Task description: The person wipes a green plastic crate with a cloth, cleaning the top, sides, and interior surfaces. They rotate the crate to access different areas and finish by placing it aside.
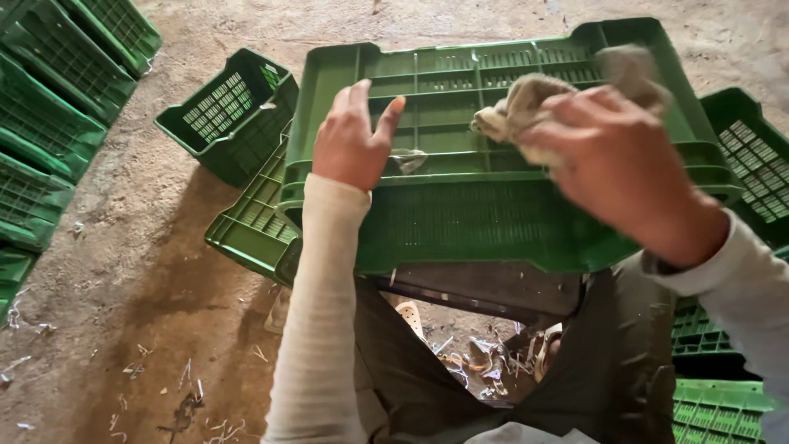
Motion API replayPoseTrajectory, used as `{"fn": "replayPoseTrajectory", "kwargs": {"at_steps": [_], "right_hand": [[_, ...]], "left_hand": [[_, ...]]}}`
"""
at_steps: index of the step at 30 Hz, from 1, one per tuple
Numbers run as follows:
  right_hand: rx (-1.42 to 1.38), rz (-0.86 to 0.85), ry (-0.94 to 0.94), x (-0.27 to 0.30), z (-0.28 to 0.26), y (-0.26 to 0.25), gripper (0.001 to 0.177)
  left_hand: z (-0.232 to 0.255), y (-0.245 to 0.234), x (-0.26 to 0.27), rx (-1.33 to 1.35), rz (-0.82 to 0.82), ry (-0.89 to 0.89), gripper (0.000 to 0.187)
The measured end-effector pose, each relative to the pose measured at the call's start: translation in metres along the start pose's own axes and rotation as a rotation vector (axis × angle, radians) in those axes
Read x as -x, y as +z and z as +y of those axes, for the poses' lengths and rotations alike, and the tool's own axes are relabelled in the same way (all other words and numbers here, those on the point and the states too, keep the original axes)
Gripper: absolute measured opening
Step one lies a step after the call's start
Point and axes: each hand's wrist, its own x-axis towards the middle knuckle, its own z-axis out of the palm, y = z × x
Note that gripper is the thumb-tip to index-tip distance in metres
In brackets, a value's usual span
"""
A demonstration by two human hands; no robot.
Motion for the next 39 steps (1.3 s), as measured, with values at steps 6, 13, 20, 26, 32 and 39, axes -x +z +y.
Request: {"fn": "replayPoseTrajectory", "kwargs": {"at_steps": [6, 13, 20, 26, 32, 39], "right_hand": [[-0.166, -0.056, 0.463, -0.001, 0.027, 0.008, 0.031], [-0.088, 0.166, 0.397, -0.072, -0.067, 0.065, 0.017], [-0.291, 0.206, 0.221, -0.043, -0.033, 0.059, 0.019], [-0.172, 0.001, 0.277, 0.040, 0.056, -0.003, 0.033], [0.112, 0.041, 0.441, 0.082, 0.013, -0.032, 0.035], [-0.217, -0.151, 0.477, 0.049, 0.077, 0.028, 0.027]], "left_hand": [[0.035, 0.039, -0.036, -0.365, -0.272, 0.124, 0.079], [0.024, 0.061, -0.029, -0.272, -0.323, 0.157, 0.060], [0.020, 0.057, -0.026, -0.228, -0.295, 0.133, 0.058], [0.022, 0.050, -0.025, -0.220, -0.275, 0.142, 0.062], [0.027, 0.050, -0.024, -0.216, -0.269, 0.147, 0.064], [0.024, 0.052, -0.026, -0.222, -0.265, 0.151, 0.065]]}}
